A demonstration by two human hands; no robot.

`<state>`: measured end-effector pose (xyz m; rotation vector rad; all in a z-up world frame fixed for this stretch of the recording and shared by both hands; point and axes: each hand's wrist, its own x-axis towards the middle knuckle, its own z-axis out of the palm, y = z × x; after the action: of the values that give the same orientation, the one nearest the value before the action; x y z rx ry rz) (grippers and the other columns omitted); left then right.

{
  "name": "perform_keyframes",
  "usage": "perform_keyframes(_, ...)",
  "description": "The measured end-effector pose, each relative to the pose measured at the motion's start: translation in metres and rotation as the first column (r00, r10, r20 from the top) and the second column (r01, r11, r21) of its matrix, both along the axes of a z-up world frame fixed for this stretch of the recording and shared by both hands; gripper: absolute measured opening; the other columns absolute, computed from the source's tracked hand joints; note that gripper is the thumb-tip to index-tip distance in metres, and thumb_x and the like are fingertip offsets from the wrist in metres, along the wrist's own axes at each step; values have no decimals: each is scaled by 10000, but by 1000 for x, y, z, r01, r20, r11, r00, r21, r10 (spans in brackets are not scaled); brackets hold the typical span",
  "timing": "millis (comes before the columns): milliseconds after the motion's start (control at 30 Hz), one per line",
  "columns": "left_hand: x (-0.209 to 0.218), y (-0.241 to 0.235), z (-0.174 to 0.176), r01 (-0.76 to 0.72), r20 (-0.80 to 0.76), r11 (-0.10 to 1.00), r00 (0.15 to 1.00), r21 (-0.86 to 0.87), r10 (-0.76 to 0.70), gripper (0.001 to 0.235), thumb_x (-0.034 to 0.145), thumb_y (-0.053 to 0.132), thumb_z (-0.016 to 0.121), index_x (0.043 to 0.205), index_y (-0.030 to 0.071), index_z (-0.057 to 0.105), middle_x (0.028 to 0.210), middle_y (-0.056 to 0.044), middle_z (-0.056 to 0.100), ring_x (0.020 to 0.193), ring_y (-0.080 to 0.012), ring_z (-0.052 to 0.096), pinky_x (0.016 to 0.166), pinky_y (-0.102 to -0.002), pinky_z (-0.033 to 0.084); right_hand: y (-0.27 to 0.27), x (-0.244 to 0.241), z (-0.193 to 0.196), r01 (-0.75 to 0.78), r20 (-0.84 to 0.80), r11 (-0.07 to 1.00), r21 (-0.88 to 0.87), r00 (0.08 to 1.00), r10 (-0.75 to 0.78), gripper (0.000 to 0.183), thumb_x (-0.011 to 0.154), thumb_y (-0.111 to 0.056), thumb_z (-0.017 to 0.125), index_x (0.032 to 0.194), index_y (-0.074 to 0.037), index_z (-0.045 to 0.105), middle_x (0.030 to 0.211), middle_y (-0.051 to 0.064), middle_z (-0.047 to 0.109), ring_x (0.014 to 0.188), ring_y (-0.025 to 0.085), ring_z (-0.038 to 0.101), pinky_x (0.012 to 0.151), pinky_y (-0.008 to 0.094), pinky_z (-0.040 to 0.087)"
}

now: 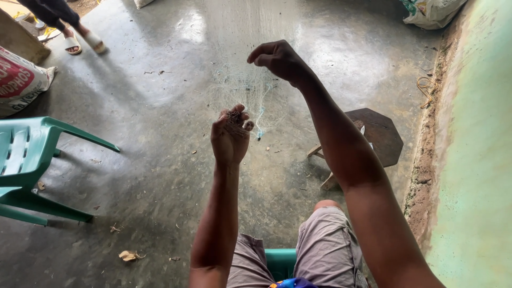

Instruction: The person sits on a green plastic chair and repairs a fishing net by hand. They repeatedly pull, align, and tie sections of the net, occasionally stretching it to check the work. A knife rests on a nearby stool, but the person uses only their hands to manipulate the net.

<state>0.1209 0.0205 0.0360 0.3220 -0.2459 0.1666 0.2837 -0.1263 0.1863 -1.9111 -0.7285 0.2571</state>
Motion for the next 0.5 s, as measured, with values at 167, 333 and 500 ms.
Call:
perform_keyframes(167,-2,-2,3,9,2,1000,1000,11,-9,113,992,215,609,964,198,718,1227,-114,687,1000,-224,646,785,-333,445,2,-9,4,97,-262,985,143,963,-57,265,944,-404,719,980,-144,757,530,-99,440,439,27,272,436,216,239)
perform_keyframes(333,-1,-6,5,25,-11,999,1000,38,-25,73,986,194,618,931,200,664,1227,-130,699,1004,-241,651,773,-328,445,8,0,-6,238,-334,939,248,931,-147,206,947,-283,798,834,-134,711,489,-84,364,419,39,213,413,235,182)
perform_keyframes(500,5,-1,5,13,-6,999,1000,40,-12,119,1005,183,602,968,193,714,1294,-163,691,1021,-237,666,788,-337,460,10,5,-16,256,-139,870,421,966,-217,275,1020,-352,720,824,-161,690,620,-34,537,459,31,328,414,205,239)
